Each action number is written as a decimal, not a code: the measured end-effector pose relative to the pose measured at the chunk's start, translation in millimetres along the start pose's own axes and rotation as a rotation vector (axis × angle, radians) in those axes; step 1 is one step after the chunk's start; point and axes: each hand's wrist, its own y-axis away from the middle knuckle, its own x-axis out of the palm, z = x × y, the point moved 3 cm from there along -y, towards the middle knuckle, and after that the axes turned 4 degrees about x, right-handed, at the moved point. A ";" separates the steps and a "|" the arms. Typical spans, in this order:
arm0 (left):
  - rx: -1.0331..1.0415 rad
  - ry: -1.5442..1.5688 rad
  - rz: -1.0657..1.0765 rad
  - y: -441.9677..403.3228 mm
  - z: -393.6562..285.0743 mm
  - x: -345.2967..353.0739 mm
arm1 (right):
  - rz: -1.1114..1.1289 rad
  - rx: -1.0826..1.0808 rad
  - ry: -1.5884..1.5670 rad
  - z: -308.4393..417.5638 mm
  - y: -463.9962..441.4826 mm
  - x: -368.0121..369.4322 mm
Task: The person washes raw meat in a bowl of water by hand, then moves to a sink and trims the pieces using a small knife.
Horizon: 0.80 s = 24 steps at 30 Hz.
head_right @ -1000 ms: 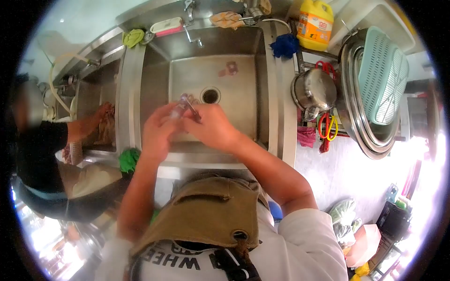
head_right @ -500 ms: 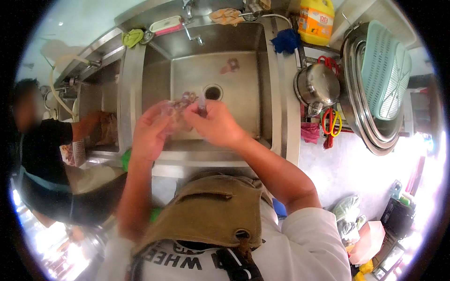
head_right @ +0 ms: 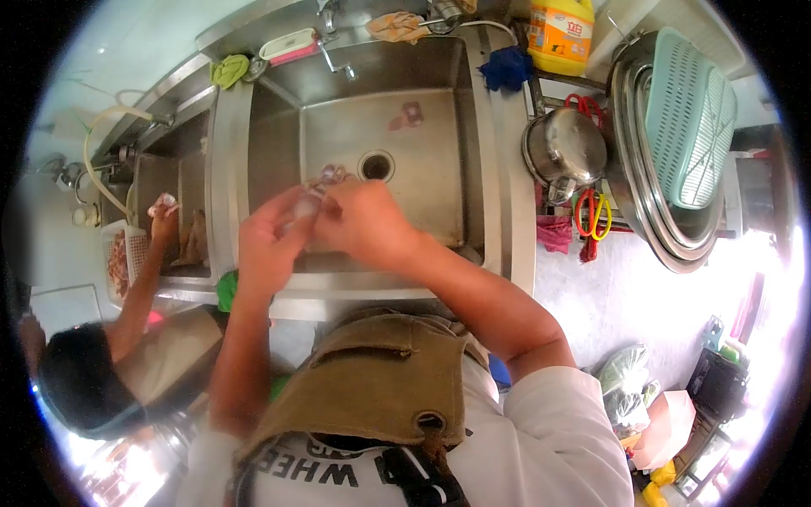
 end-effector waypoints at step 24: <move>-0.123 0.881 0.196 0.3 3.8 -14.7 | 0.099 0.221 -0.520 23.5 4.1 -14.5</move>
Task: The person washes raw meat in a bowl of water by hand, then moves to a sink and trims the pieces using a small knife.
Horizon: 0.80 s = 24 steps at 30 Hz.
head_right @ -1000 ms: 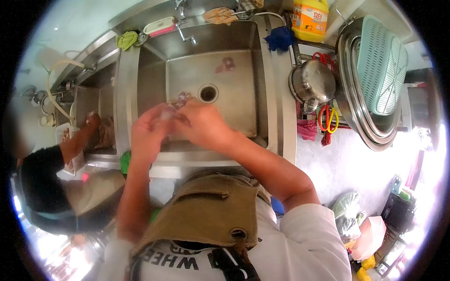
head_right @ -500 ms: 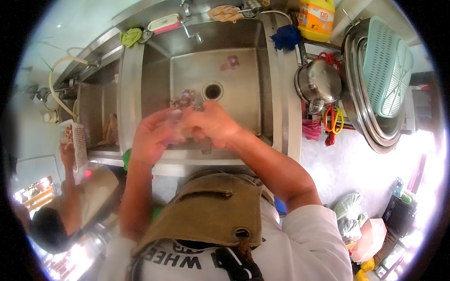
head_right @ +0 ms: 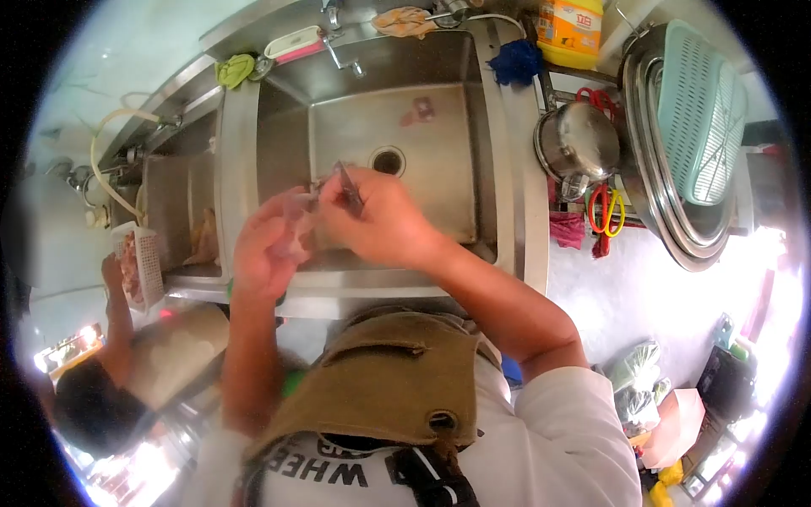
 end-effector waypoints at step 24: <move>0.030 -0.065 -0.155 -4.9 -2.5 -25.7 | 0.187 0.314 -0.443 -13.4 -9.5 1.5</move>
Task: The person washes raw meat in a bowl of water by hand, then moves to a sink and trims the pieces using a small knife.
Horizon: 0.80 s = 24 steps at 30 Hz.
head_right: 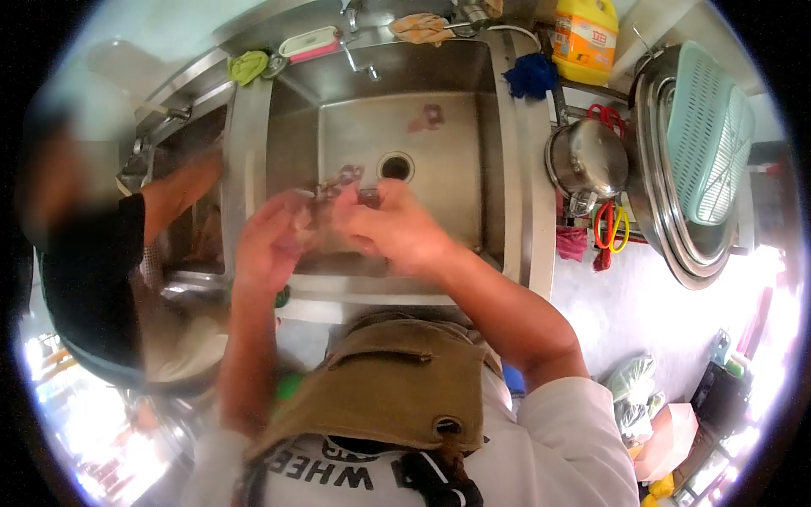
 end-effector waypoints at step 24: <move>0.022 0.063 -0.063 -11.5 5.8 7.5 | -0.356 -0.606 1.018 1.6 -18.3 -5.6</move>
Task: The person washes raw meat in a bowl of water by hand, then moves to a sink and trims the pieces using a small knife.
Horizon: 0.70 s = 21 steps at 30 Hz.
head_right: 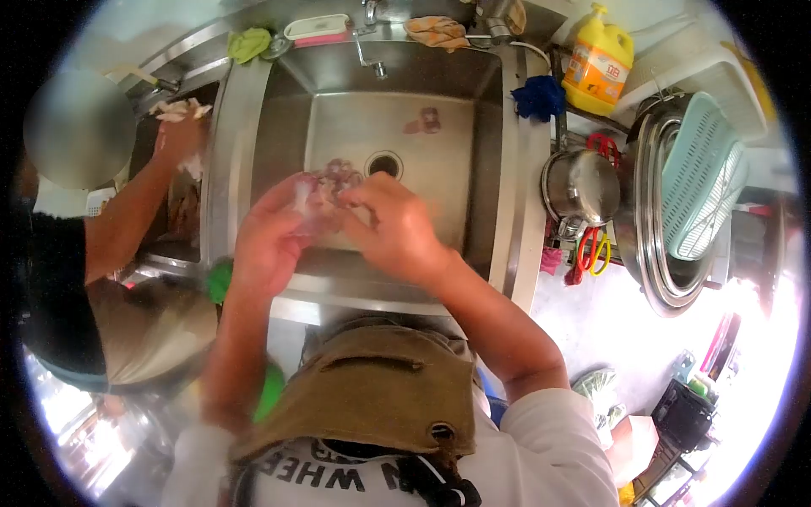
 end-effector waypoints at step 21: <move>-0.120 0.176 -0.038 3.9 -4.3 -14.9 | 0.266 0.507 -0.425 1.6 12.1 0.1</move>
